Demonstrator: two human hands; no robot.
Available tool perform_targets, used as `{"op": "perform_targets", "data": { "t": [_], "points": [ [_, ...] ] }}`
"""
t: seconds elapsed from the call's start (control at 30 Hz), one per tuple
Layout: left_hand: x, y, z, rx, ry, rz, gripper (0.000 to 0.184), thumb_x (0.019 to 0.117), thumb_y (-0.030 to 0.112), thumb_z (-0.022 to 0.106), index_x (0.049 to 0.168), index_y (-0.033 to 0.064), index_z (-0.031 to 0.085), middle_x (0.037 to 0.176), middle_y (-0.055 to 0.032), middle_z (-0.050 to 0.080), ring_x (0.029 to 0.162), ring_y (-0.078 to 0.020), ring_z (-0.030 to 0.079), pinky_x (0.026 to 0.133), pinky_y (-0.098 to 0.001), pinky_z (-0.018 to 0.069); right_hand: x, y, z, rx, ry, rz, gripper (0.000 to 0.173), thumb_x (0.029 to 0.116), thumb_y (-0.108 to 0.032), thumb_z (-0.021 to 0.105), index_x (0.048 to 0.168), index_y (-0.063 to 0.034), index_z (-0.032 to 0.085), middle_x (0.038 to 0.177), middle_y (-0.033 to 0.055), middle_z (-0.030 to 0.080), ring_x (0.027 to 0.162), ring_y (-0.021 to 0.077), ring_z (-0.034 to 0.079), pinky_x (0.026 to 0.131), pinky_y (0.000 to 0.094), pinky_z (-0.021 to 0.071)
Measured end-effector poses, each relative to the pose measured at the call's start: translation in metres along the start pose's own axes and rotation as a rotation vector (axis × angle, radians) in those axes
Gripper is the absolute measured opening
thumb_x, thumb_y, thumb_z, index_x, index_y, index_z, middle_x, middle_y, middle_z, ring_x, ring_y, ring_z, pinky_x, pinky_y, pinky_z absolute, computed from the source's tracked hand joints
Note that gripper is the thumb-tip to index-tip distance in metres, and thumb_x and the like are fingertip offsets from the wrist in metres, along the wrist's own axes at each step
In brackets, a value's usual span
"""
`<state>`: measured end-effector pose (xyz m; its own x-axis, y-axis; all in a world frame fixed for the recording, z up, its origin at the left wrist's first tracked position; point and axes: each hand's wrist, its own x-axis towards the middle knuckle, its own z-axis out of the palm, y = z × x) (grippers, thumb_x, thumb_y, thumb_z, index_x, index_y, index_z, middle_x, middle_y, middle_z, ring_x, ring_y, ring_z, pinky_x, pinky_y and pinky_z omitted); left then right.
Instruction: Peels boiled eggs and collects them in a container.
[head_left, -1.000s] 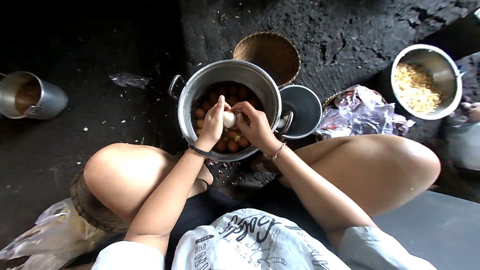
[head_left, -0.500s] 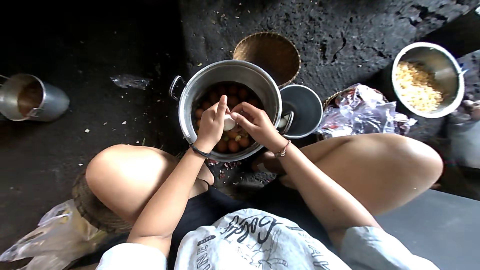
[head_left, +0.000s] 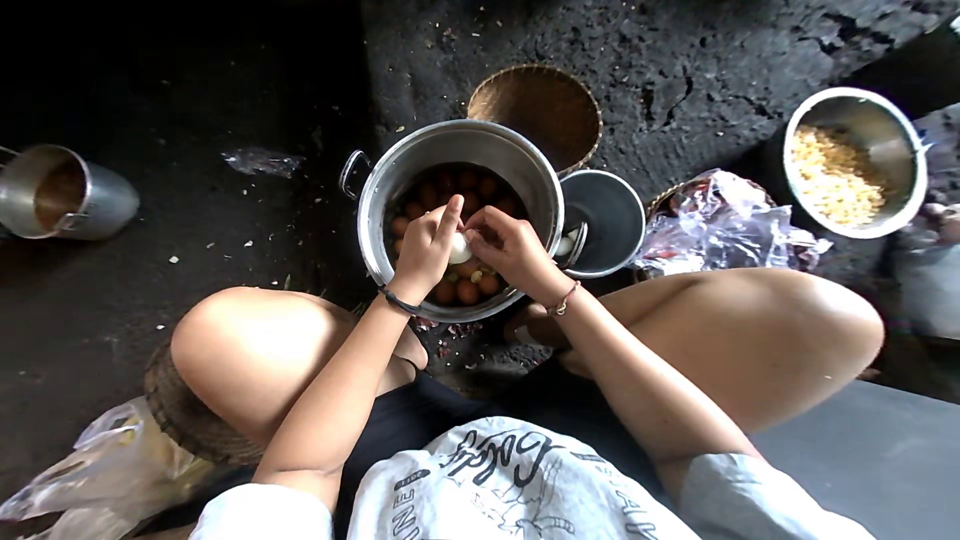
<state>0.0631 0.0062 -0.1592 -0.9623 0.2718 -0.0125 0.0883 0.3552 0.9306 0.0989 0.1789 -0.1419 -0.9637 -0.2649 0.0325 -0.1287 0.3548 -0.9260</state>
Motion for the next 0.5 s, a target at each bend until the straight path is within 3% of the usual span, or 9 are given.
{"op": "perform_targets", "data": {
  "t": [0.1,0.17,0.23,0.3,0.37,0.43,0.47,0.5],
  "points": [
    [0.000,0.001,0.001,-0.007,-0.004,-0.025,0.054,0.1110,0.043,0.032,0.094,0.0064,0.069,0.083,-0.0020,0.065,0.079,-0.0090,0.062,0.077,-0.0328,0.0512,0.001,-0.001,0.001,0.005,0.036,0.012,0.014,0.1037,-0.008,0.057,0.111,0.0015,0.063,0.083,0.0123,0.068,0.060,0.0132,0.066,0.055,0.0283,0.0583],
    [0.000,0.003,0.002,-0.065,0.007,-0.054,0.052,0.1105,0.043,0.034,0.093,0.0071,0.068,0.082,-0.0007,0.064,0.078,-0.0079,0.061,0.075,-0.0318,0.0513,0.003,0.000,0.001,0.051,0.069,0.059,0.014,0.1041,-0.009,0.057,0.111,0.0021,0.063,0.086,0.0105,0.069,0.064,0.0098,0.068,0.061,0.0262,0.0609],
    [0.003,0.003,0.003,-0.232,-0.005,-0.101,0.047,0.1105,0.040,0.037,0.095,0.0067,0.066,0.085,-0.0008,0.063,0.081,-0.0087,0.062,0.079,-0.0309,0.0527,0.007,0.006,0.000,0.117,0.126,0.133,0.017,0.1046,-0.010,0.055,0.112,0.0031,0.063,0.088,0.0077,0.070,0.071,0.0088,0.071,0.069,0.0271,0.0635],
    [0.004,0.005,0.005,-0.493,-0.024,-0.224,0.042,0.1102,0.038,0.041,0.100,0.0050,0.065,0.091,-0.0034,0.067,0.087,-0.0121,0.065,0.083,-0.0318,0.0550,0.007,0.008,-0.003,0.123,0.175,0.191,0.021,0.1083,-0.016,0.051,0.116,0.0014,0.059,0.084,0.0069,0.072,0.070,0.0109,0.073,0.068,0.0294,0.0640],
    [0.004,0.009,0.007,-0.669,-0.010,-0.352,0.040,0.1101,0.038,0.042,0.104,0.0055,0.065,0.094,-0.0039,0.068,0.088,-0.0131,0.066,0.082,-0.0308,0.0569,0.003,0.010,-0.008,-0.019,0.165,0.143,0.021,0.1093,-0.013,0.047,0.119,0.0009,0.059,0.094,0.0109,0.072,0.078,0.0153,0.073,0.074,0.0322,0.0629],
    [0.003,0.010,0.008,-0.705,0.013,-0.398,0.040,0.1106,0.039,0.040,0.108,0.0061,0.063,0.098,-0.0044,0.068,0.092,-0.0134,0.067,0.083,-0.0313,0.0573,0.004,0.006,-0.012,-0.158,0.104,0.043,0.026,0.1029,-0.001,0.047,0.118,0.0047,0.067,0.124,0.0195,0.066,0.105,0.0251,0.068,0.092,0.0387,0.0558],
    [0.003,0.008,0.009,-0.691,0.020,-0.384,0.041,0.1108,0.039,0.039,0.111,0.0058,0.062,0.100,-0.0048,0.066,0.092,-0.0136,0.065,0.084,-0.0318,0.0566,0.005,0.003,-0.012,-0.183,0.090,0.013,0.027,0.1031,-0.003,0.047,0.119,0.0033,0.068,0.130,0.0204,0.062,0.108,0.0256,0.065,0.092,0.0383,0.0547],
    [0.002,0.006,0.010,-0.662,0.024,-0.356,0.040,0.1108,0.039,0.039,0.113,0.0057,0.062,0.101,-0.0050,0.065,0.092,-0.0135,0.065,0.085,-0.0320,0.0562,0.004,0.002,-0.010,-0.178,0.096,-0.003,0.027,0.1053,-0.010,0.048,0.120,0.0008,0.068,0.126,0.0184,0.063,0.101,0.0225,0.066,0.087,0.0357,0.0554]
  ]
}}
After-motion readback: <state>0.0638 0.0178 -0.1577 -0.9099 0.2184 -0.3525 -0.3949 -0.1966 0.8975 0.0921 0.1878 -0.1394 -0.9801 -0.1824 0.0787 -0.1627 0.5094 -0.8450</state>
